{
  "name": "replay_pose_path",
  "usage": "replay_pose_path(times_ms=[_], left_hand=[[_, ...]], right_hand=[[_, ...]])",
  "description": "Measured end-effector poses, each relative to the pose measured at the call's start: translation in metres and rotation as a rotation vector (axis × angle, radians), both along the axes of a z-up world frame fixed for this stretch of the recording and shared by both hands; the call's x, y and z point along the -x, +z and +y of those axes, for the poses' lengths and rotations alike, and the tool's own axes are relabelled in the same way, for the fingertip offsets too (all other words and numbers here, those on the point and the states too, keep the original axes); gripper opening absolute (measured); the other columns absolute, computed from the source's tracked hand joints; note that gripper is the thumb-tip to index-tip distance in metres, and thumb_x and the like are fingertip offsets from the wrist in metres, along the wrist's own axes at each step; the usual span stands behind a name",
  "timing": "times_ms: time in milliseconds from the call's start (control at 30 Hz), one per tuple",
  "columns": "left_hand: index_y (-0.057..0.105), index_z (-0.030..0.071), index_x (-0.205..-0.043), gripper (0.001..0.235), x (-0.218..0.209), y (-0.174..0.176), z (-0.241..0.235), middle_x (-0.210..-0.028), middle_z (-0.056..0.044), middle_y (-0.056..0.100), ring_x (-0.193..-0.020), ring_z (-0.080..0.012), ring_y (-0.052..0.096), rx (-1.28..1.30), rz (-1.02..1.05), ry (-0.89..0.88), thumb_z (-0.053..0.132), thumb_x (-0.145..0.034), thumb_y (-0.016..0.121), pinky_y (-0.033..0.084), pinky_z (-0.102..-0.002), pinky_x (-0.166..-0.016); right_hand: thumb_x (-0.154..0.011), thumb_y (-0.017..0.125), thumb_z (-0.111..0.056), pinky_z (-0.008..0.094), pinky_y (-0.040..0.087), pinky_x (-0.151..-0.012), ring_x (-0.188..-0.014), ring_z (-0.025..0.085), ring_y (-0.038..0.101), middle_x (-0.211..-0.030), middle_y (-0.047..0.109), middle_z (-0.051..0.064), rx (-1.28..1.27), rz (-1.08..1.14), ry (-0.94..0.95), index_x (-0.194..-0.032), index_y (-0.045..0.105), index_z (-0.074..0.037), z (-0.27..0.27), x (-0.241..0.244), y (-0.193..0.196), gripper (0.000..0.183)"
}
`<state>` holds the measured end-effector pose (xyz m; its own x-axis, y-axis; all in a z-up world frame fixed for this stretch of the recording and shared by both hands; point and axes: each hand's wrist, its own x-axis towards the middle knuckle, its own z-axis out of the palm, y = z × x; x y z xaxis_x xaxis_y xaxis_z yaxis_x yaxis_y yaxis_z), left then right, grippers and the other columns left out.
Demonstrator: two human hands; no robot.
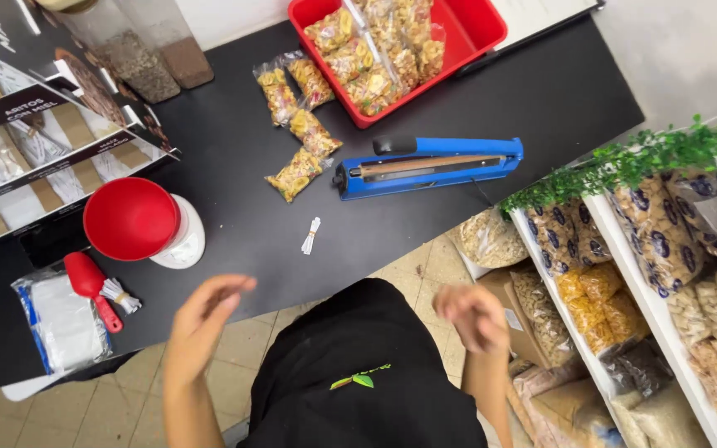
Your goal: Packaging small food clusters into individual plastic bags and sealing them using a heat sealer.
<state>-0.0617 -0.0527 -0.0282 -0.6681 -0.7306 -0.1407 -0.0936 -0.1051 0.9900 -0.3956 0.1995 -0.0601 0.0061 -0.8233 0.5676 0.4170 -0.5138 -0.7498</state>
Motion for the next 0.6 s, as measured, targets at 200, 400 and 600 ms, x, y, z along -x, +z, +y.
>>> replay_pose_path(times_ms=[200, 400, 600], left_hand=[[0.069, 0.005, -0.123, 0.028, 0.060, -0.125, -0.017, -0.113, -0.021, 0.074, -0.110, -0.0378, 0.069, -0.078, -0.312, 0.037, 0.016, -0.098, 0.064, 0.050, -0.049, -0.099], [0.063, 0.001, -0.127, 0.035, 0.165, -0.171, -0.076, -0.117, -0.029, 0.067, -0.114, -0.0489, 0.063, 0.278, -0.362, 0.073, 0.011, -0.094, 0.069, 0.048, -0.058, -0.099], [0.044, 0.006, -0.151, 0.081, 0.237, -0.206, -0.130, -0.146, -0.025, 0.051, -0.138, -0.0467, 0.044, 0.364, -0.642, -0.017, 0.026, -0.082, 0.082, 0.036, -0.067, -0.108]], right_hand=[[-0.093, 0.061, -0.013, 0.038, 0.051, -0.082, -0.088, 0.031, 0.068, -0.092, 0.068, 0.028, -0.658, -0.075, -0.744, -0.109, 0.062, 0.011, -0.012, 0.047, -0.067, 0.028], [-0.096, 0.062, -0.005, 0.031, 0.051, -0.081, -0.084, 0.021, 0.066, -0.090, 0.072, 0.021, -0.773, 0.108, -0.786, -0.109, 0.067, 0.006, -0.052, 0.085, -0.061, 0.018], [-0.094, 0.065, -0.003, 0.033, 0.052, -0.082, -0.084, 0.021, 0.067, -0.089, 0.075, 0.018, -0.870, 0.238, -0.712, -0.107, 0.071, 0.003, -0.045, 0.110, -0.063, 0.015]])
